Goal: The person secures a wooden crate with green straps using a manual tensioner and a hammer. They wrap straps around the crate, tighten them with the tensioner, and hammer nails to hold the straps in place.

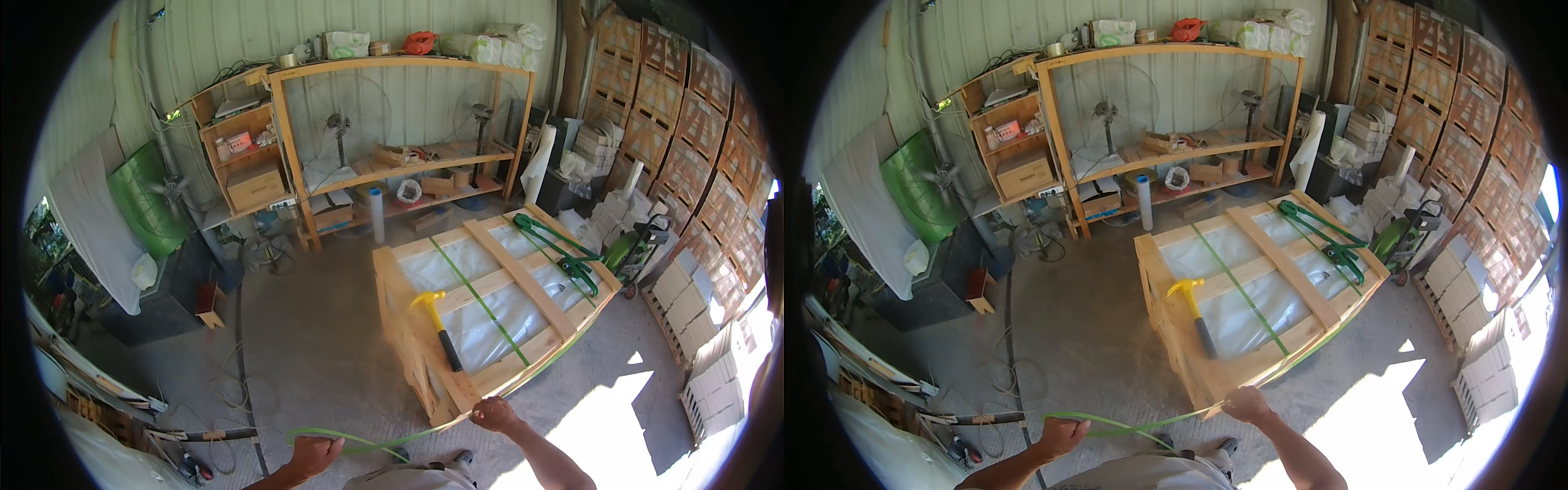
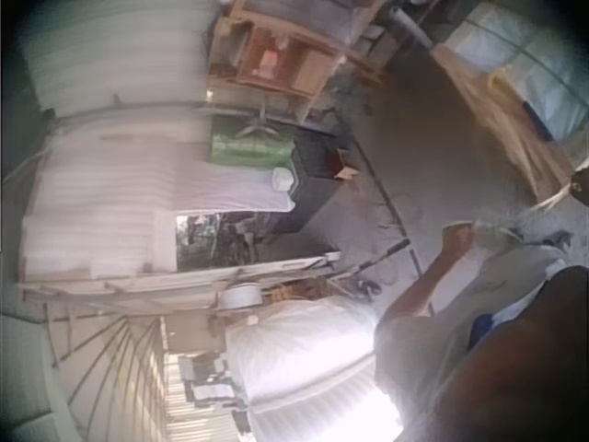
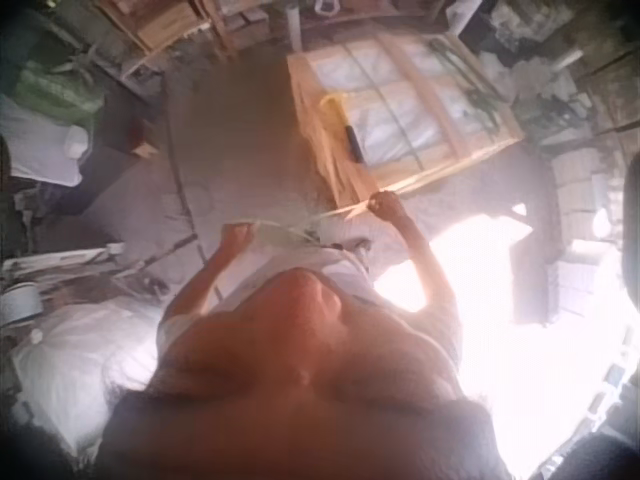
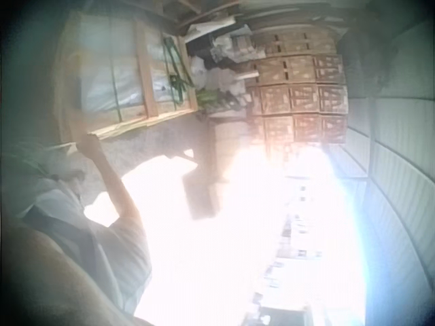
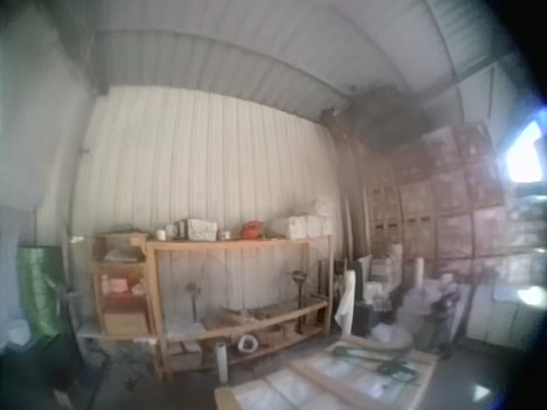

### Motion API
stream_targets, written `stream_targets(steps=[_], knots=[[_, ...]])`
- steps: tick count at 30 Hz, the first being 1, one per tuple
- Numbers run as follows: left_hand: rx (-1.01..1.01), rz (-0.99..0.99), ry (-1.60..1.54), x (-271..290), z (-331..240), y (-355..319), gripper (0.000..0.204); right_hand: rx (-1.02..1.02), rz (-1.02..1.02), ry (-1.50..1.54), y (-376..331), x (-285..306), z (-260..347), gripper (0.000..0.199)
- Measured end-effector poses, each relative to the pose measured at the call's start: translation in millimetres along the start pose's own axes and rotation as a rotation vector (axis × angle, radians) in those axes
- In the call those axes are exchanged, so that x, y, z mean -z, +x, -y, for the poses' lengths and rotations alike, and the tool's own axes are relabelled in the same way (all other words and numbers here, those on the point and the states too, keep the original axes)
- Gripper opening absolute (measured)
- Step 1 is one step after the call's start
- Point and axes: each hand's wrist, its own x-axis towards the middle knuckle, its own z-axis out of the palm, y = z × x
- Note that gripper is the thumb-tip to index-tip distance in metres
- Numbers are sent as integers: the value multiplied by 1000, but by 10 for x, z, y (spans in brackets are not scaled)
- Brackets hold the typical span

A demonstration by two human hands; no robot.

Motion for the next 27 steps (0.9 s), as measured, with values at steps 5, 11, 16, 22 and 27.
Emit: stream_targets(steps=[5,11,16,22,27], knots=[[218,247,136,200,361,-604,46,-389,447,-385,-239,5,-1349,34],[405,175,182,-63,979,-695,31,-568,431,-316,-416,-513,-560,33],[9,43,6,-1093,312,13,19,-519,414,-137,-257,-444,542,33],[34,748,-347,-1890,-895,866,43,-148,218,-28,58,-335,1679,32],[559,1322,-660,-2081,-1436,1464,39,249,238,78,354,-421,2246,31]])
